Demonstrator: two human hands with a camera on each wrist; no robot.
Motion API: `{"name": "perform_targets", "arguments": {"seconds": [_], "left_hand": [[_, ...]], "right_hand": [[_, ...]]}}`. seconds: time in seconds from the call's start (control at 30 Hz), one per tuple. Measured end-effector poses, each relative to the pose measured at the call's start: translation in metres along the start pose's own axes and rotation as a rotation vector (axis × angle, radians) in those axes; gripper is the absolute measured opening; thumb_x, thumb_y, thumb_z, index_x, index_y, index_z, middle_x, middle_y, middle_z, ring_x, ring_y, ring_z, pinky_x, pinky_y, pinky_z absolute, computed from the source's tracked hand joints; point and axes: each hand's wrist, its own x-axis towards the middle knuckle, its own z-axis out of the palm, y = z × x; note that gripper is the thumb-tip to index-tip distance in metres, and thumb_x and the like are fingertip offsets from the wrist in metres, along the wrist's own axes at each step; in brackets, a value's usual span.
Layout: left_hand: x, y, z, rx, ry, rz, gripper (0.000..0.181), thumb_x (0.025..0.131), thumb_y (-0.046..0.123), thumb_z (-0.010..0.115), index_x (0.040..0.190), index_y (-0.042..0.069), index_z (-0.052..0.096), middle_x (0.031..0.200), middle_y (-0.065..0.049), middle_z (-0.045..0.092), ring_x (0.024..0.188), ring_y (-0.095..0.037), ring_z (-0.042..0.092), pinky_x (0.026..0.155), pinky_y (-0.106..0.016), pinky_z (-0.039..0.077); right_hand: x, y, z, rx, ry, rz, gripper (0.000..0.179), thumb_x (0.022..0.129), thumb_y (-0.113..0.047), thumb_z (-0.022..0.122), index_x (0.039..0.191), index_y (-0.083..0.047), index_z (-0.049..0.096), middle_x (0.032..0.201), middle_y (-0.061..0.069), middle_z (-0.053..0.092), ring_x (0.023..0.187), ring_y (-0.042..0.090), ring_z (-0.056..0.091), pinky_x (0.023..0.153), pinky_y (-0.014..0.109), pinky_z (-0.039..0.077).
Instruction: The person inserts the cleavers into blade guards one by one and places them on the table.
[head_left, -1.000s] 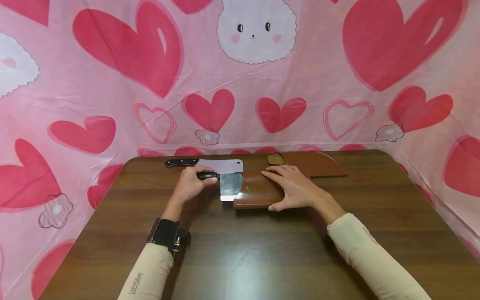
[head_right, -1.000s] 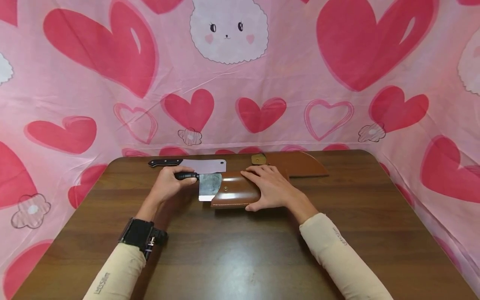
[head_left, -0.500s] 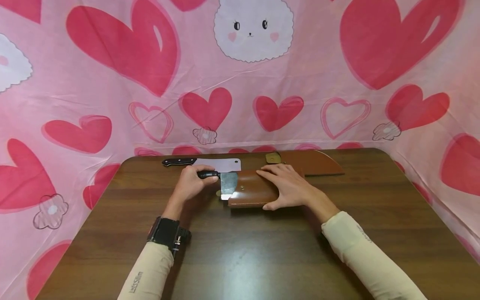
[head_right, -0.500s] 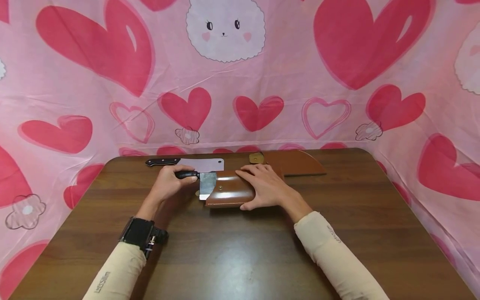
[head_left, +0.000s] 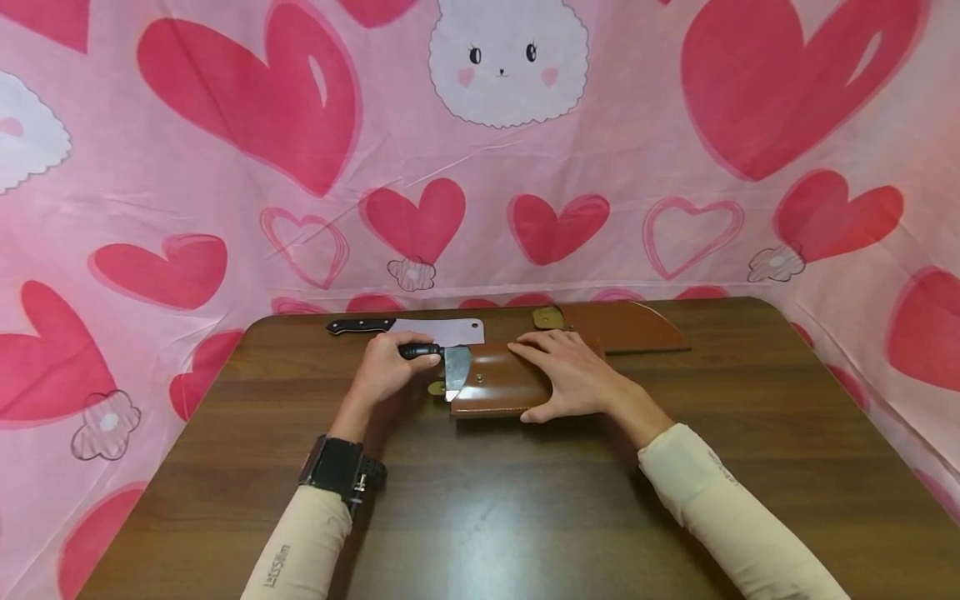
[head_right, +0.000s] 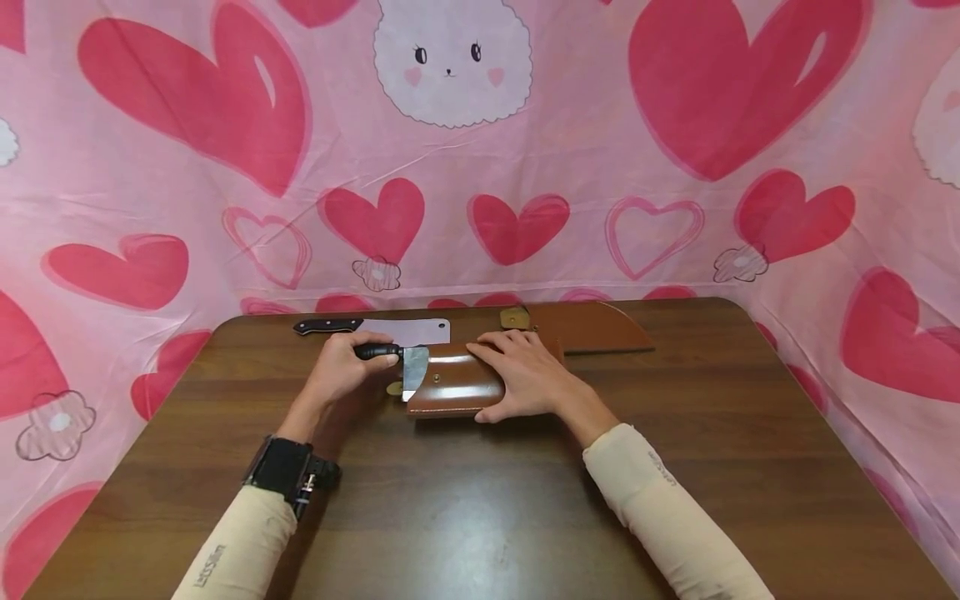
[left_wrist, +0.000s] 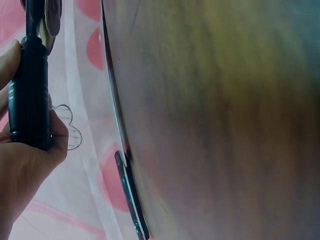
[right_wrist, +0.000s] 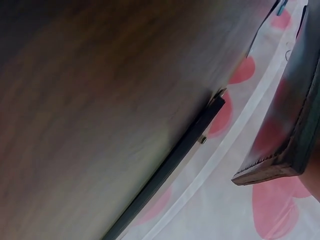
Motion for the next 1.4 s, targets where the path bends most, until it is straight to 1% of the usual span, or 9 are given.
{"name": "perform_targets", "arguments": {"seconds": [0.17,0.4,0.57,1.0,1.3,1.4], "left_hand": [[0.0,0.002,0.002,-0.015,0.003,-0.006,0.03,0.082,0.018,0.086,0.107,0.003,0.078,0.104,-0.011,0.075,0.093,-0.025,0.067,0.081,-0.038,0.052],[0.001,0.003,0.004,-0.029,0.004,-0.009,0.028,0.082,0.017,0.086,0.106,0.004,0.079,0.102,-0.011,0.075,0.093,-0.025,0.067,0.082,-0.039,0.052],[0.002,0.003,0.004,-0.027,0.003,-0.018,0.029,0.083,0.018,0.086,0.107,0.004,0.078,0.103,-0.011,0.075,0.091,-0.024,0.067,0.08,-0.038,0.052],[0.001,0.009,0.006,-0.035,0.018,0.013,0.027,0.082,0.017,0.086,0.105,0.004,0.079,0.1,-0.01,0.075,0.087,-0.023,0.066,0.075,-0.034,0.052],[0.002,0.011,0.007,-0.036,0.008,0.007,0.029,0.083,0.017,0.086,0.107,0.003,0.078,0.103,-0.012,0.075,0.09,-0.025,0.068,0.078,-0.037,0.053],[0.002,0.012,0.007,-0.041,0.0,0.011,0.028,0.084,0.016,0.085,0.107,0.002,0.077,0.105,-0.012,0.074,0.093,-0.025,0.067,0.079,-0.038,0.054]], "right_hand": [[0.004,-0.004,0.0,-0.002,0.01,-0.016,0.1,0.071,-0.065,0.078,0.15,-0.012,0.049,0.146,0.011,0.048,0.133,0.035,0.042,0.108,0.059,0.03],[0.007,-0.007,0.002,-0.011,-0.004,-0.01,0.101,0.071,-0.067,0.078,0.151,-0.012,0.049,0.147,0.011,0.047,0.132,0.034,0.041,0.108,0.06,0.03],[0.01,-0.01,0.001,-0.013,-0.001,-0.007,0.102,0.07,-0.068,0.078,0.151,-0.012,0.049,0.147,0.011,0.047,0.131,0.034,0.041,0.109,0.059,0.03],[0.013,-0.011,0.0,-0.021,0.025,-0.037,0.103,0.068,-0.069,0.078,0.149,-0.011,0.051,0.145,0.012,0.05,0.129,0.035,0.043,0.11,0.058,0.03],[0.014,-0.01,0.002,-0.002,0.057,-0.054,0.101,0.068,-0.066,0.081,0.148,-0.01,0.053,0.142,0.012,0.051,0.126,0.034,0.045,0.107,0.058,0.034],[0.014,-0.01,0.002,0.005,0.064,-0.063,0.101,0.068,-0.065,0.081,0.147,-0.009,0.053,0.141,0.012,0.052,0.125,0.033,0.046,0.107,0.057,0.034]]}}
